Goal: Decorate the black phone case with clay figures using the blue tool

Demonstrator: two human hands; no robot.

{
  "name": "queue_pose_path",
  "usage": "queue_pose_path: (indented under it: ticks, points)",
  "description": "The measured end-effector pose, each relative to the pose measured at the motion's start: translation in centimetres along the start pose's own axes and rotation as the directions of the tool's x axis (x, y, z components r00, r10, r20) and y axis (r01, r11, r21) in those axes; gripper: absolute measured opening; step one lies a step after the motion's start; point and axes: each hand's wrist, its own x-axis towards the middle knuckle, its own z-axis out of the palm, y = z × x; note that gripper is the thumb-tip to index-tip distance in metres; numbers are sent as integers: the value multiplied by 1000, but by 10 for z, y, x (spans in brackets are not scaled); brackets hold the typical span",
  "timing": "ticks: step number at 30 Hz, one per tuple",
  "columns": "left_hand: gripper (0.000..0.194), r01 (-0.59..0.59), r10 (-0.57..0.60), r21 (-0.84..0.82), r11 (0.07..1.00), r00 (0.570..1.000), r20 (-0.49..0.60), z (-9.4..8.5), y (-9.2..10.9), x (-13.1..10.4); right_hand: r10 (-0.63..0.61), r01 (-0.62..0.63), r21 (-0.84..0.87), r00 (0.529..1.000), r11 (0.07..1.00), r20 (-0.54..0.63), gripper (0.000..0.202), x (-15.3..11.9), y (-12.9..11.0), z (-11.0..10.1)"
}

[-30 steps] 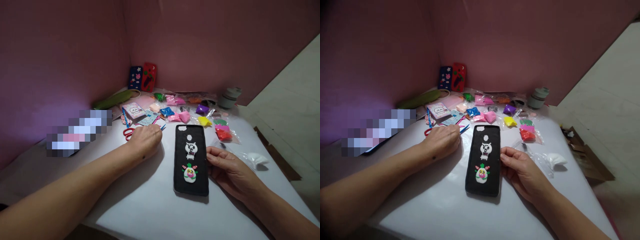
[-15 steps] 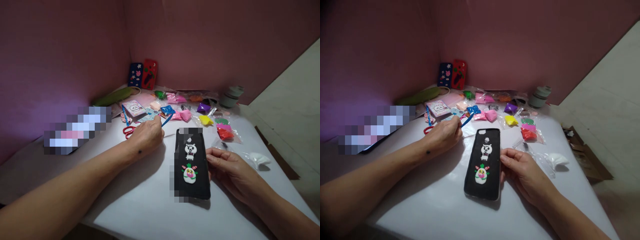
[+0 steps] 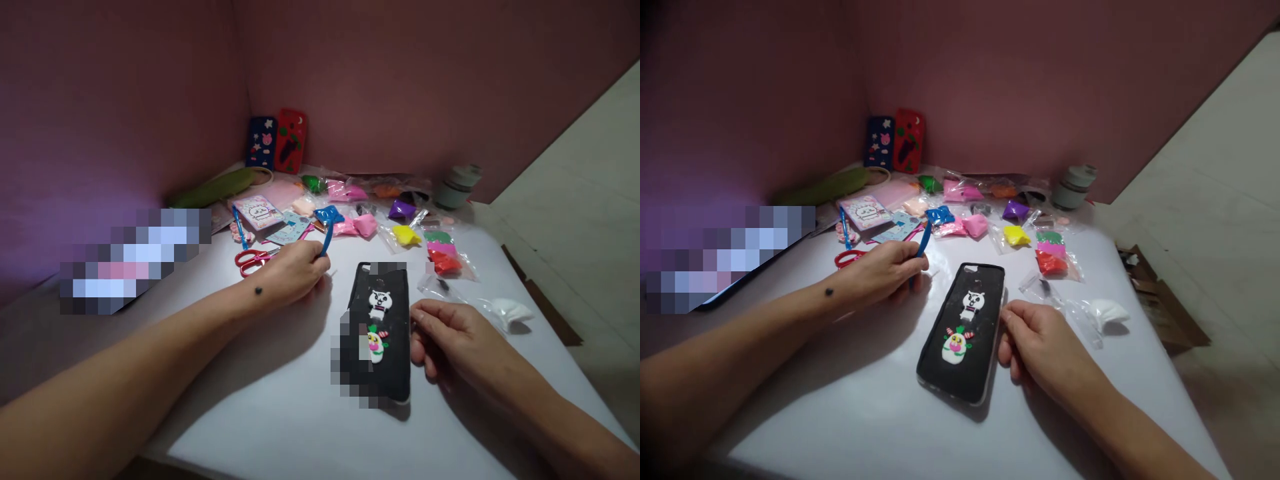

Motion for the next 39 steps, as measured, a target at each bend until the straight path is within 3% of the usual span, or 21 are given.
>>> queue_pose_path:
  ticks: [2,4,6,9,12,18,23,25,29,32,36,38,39]
  points:
    - [24,23,-15,-113,993,997,72,2,0,-1,-120,104,-219,991,970,-59,35,-1,-1,-1]
    - [22,39,-12,-205,978,992,128,4,1,-1,-272,204,-430,957,880,-103,34,-2,-1,-2]
    - [22,49,-6,-266,963,987,159,6,3,-3,-354,248,-523,928,816,-112,32,0,0,-3]
    - [23,60,-4,-314,948,985,174,7,6,-5,-344,261,-456,933,851,-109,30,2,3,-4]
    - [22,67,-9,-340,938,985,170,7,7,-6,-342,282,-286,920,916,-190,26,0,3,-5]
    - [17,67,-16,-333,941,988,156,7,2,-1,-460,416,-199,767,887,-448,19,-9,-6,-10]
    - [14,56,-25,-273,960,993,113,8,1,0,-453,456,-137,713,879,-535,17,-11,-10,-16]
    - [12,42,-23,-237,971,996,82,8,0,0,-463,482,-134,671,866,-580,15,-11,-12,-20]
    - [16,6,-2,-167,986,1000,19,6,0,-1,-488,433,-258,588,864,-645,13,-7,-15,-33]
    - [16,-19,17,-126,992,1000,-20,4,-1,0,-495,341,-359,591,869,-637,13,-1,-13,-46]
    - [16,-50,45,-88,995,998,-53,4,-2,2,-501,308,-396,578,865,-644,14,5,-9,-65]
    - [15,-63,59,-73,995,997,-57,4,-3,3,-495,241,-449,603,860,-626,15,7,-8,-74]
    - [15,-70,66,-66,995,996,-56,4,-3,4,-486,187,-491,636,851,-600,15,7,-8,-79]
